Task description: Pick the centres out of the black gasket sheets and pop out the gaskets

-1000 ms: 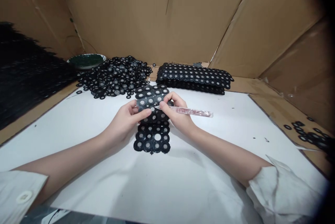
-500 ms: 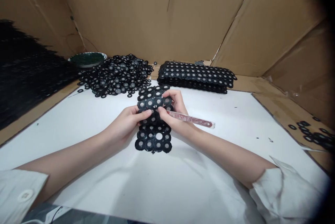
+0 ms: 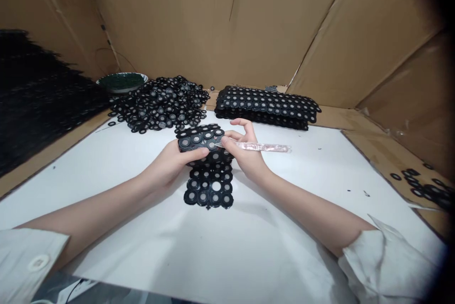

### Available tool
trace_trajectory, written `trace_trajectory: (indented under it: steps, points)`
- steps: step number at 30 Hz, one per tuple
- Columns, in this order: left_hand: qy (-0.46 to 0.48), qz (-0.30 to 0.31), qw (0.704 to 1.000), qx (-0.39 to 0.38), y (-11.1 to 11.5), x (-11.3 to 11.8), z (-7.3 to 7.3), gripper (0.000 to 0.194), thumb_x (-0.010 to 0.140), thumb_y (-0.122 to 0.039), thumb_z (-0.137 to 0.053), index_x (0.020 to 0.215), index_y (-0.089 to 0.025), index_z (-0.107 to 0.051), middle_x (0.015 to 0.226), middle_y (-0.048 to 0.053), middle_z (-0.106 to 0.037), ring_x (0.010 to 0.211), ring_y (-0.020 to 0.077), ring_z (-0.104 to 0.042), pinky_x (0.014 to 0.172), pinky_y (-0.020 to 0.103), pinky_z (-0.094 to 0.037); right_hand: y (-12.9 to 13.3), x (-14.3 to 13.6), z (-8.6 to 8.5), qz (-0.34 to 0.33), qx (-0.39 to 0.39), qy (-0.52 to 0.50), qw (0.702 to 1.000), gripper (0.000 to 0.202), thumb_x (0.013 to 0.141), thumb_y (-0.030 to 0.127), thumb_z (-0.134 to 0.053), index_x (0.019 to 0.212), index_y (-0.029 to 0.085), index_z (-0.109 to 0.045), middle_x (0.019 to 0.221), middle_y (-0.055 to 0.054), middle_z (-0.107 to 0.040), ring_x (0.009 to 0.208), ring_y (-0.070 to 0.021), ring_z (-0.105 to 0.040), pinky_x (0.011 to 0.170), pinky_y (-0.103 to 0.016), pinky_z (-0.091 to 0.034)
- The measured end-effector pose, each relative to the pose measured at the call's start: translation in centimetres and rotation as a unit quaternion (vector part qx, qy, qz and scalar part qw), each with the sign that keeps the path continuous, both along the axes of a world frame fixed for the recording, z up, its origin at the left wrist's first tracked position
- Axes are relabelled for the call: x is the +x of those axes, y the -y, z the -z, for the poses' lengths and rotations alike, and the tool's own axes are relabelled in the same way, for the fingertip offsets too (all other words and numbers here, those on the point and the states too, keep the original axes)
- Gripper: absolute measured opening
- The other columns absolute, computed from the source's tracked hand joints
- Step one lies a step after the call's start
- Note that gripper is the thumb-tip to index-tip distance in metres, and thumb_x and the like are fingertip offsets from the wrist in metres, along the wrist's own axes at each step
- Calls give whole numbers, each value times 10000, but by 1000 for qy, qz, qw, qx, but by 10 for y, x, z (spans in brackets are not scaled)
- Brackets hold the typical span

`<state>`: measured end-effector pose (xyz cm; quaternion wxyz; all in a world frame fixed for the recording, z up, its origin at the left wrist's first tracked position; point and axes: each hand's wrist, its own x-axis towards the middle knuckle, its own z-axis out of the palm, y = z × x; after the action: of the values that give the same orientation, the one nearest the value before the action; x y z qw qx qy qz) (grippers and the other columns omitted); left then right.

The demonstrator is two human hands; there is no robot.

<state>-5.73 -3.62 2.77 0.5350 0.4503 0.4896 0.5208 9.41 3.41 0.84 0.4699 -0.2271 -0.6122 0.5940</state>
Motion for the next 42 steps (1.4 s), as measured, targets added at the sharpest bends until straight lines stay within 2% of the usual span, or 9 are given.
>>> trace_trajectory:
  steps: [4,10,16,21,23,27,31,36,42]
  points:
    - [35,11,998,-51,-4,-5,3,327,687,-231,-647,1013,-208,-651,1030,67,-665,952,248,-593,900,375,-388,-1,0,1,-9,-6,-4,1000,341,737,263,-586,973,265,-341,727,49,-569,626,-93,-555,642,-264,-432]
    - [9,-30,999,-14,-2,-4,2,329,670,-240,-667,996,-201,-656,1040,67,-662,994,259,-575,916,383,-376,4,0,2,-9,1,6,1000,315,764,261,-554,977,273,-322,803,32,-568,684,-105,-571,665,-275,-440]
    - [2,-50,999,7,3,3,5,332,670,-229,-666,999,-197,-647,1078,68,-643,1052,262,-541,933,383,-362,17,-4,3,15,70,33,997,294,781,226,-512,1004,283,-329,781,39,-467,679,-97,-509,595,-237,-409]
    - [31,-39,998,-48,11,8,2,300,690,-253,-642,987,-216,-649,1107,60,-628,1049,264,-538,924,387,-366,15,-5,7,27,121,87,988,263,781,227,-502,1000,284,-367,770,46,-439,542,-72,-411,526,-230,-359]
    - [38,-32,997,-60,12,10,0,290,693,-262,-636,979,-219,-649,1092,60,-634,1029,266,-548,905,390,-376,10,-4,8,30,121,94,988,248,777,235,-514,982,281,-382,749,50,-452,541,-75,-421,536,-234,-361]
    - [22,-43,999,-19,10,11,-6,218,668,-242,-653,883,-208,-658,1025,54,-656,1003,257,-556,875,366,-389,2,-3,7,47,58,58,995,259,751,283,-565,922,263,-371,693,56,-515,637,-107,-531,624,-258,-419]
    - [-36,-90,995,-14,8,9,-9,148,632,-248,-687,753,-180,-636,899,55,-667,944,259,-570,833,373,-400,0,-2,4,4,-11,14,1000,208,765,338,-550,800,230,-376,708,33,-587,702,-118,-592,724,-301,-456]
    - [-28,-62,997,-33,8,7,-8,144,677,-276,-645,778,-177,-618,874,50,-654,897,241,-579,832,389,-395,2,-4,5,7,-67,-8,998,219,732,333,-595,770,217,-413,783,24,-595,690,-106,-595,718,-291,-466]
    - [-31,-72,997,9,5,4,-5,151,655,-237,-662,795,-187,-636,925,44,-659,928,238,-570,829,358,-392,0,-6,7,-11,-114,-20,993,258,715,382,-605,650,185,-451,791,-13,-616,707,-111,-585,713,-285,-461]
